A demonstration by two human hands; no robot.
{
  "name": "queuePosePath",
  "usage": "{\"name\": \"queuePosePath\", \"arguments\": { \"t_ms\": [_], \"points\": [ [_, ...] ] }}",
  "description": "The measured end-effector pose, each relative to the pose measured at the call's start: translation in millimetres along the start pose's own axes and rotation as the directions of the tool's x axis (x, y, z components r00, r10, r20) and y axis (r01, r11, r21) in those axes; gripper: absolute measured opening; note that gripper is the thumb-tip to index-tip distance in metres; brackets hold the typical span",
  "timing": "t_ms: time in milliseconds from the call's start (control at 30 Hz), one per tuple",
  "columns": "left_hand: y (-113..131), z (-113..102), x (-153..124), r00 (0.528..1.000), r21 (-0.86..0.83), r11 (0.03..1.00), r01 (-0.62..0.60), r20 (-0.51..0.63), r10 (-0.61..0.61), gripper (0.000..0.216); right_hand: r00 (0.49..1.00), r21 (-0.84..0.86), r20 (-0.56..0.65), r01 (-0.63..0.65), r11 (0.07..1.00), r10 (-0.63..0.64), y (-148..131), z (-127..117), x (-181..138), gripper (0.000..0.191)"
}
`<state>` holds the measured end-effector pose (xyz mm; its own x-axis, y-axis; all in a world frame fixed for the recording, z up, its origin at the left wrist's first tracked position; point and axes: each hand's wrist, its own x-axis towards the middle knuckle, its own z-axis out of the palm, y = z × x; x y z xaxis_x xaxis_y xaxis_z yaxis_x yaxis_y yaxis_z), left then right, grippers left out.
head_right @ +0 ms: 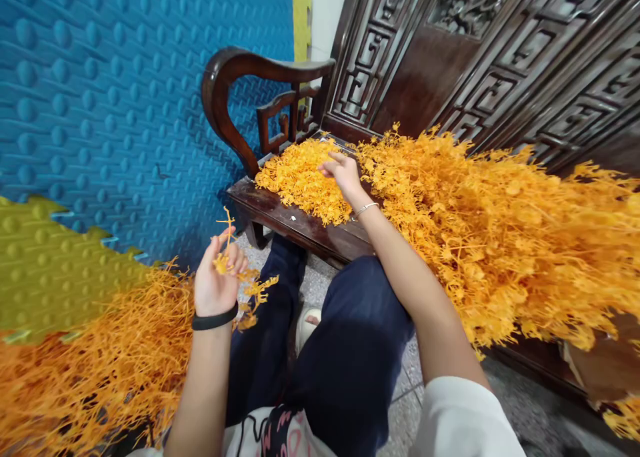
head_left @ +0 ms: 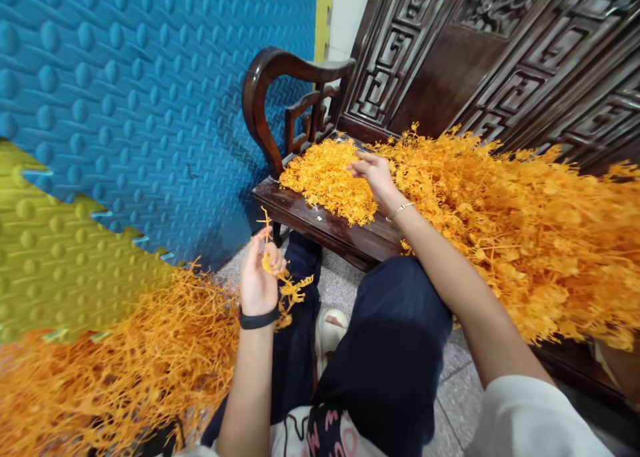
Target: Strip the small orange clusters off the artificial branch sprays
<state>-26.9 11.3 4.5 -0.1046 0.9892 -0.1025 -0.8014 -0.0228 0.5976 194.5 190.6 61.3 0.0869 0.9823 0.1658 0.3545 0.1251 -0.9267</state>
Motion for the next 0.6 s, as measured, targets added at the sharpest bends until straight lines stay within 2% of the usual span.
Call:
{"name": "queuePosePath", "arguments": {
  "t_ms": [67,133,167,233,267,300,333,367,400,433,500,533,600],
  "points": [
    [-7.1,2.9,0.4,1.0,0.022,1.0,0.02,-0.018,-0.019,0.025,1.0,-0.021,-0.022,0.004,1.0,-0.004,-5.4,14.3,4.0,0.06],
    [-11.1,3.3,0.8,0.998,0.067,0.998,-0.003,-0.059,0.007,0.027,0.996,-0.127,-0.014,0.088,0.988,-0.091,-16.8,24.9,0.6,0.066],
    [-12.3,2.9,1.0,0.997,0.095,0.995,-0.018,-0.072,0.024,0.029,0.989,-0.187,0.034,0.147,0.971,-0.143,-24.5,29.5,-5.3,0.061],
    [-13.7,1.4,1.4,0.996,0.14,0.99,-0.034,-0.074,0.045,0.031,0.94,-0.248,0.273,0.273,0.929,-0.203,-42.1,38.3,-25.7,0.043],
    [-14.1,0.7,1.6,0.996,0.155,0.987,-0.039,-0.068,0.05,0.032,0.871,-0.238,0.452,0.326,0.915,-0.193,-50.7,42.7,-39.3,0.04],
    [-14.4,0.3,1.7,0.996,0.167,0.985,-0.047,-0.061,0.058,0.033,0.758,-0.206,0.634,0.359,0.91,-0.155,-58.3,47.0,-54.0,0.046],
    [-14.6,0.1,1.7,0.996,0.178,0.982,-0.062,-0.054,0.072,0.034,0.623,-0.178,0.775,0.377,0.909,-0.106,-64.3,51.2,-68.7,0.052],
    [-14.6,0.2,1.5,0.995,0.188,0.979,-0.081,-0.046,0.091,0.036,0.502,-0.166,0.862,0.411,0.896,-0.071,-68.6,54.9,-82.4,0.054],
    [-14.3,0.5,1.2,0.993,0.2,0.975,-0.1,-0.037,0.11,0.039,0.432,-0.179,0.901,0.459,0.87,-0.043,-71.1,58.0,-94.3,0.053],
    [-13.8,0.9,0.7,0.992,0.214,0.97,-0.116,-0.031,0.125,0.041,0.417,-0.211,0.908,0.521,0.827,-0.031,-71.9,60.2,-103.7,0.049],
    [-12.7,1.7,-0.7,0.99,0.257,0.958,-0.129,-0.021,0.139,0.045,0.466,-0.284,0.883,0.61,0.74,-0.045,-69.7,60.9,-114.6,0.042],
    [-12.4,2.1,-1.5,0.992,0.29,0.95,-0.119,-0.006,0.126,0.046,0.489,-0.303,0.871,0.612,0.731,-0.048,-67.6,59.4,-116.4,0.04],
    [-13.3,3.0,-3.3,0.997,0.369,0.926,-0.074,0.056,0.058,0.047,0.471,-0.276,0.882,0.558,0.782,-0.026,-62.7,53.0,-114.8,0.04]
  ]
}}
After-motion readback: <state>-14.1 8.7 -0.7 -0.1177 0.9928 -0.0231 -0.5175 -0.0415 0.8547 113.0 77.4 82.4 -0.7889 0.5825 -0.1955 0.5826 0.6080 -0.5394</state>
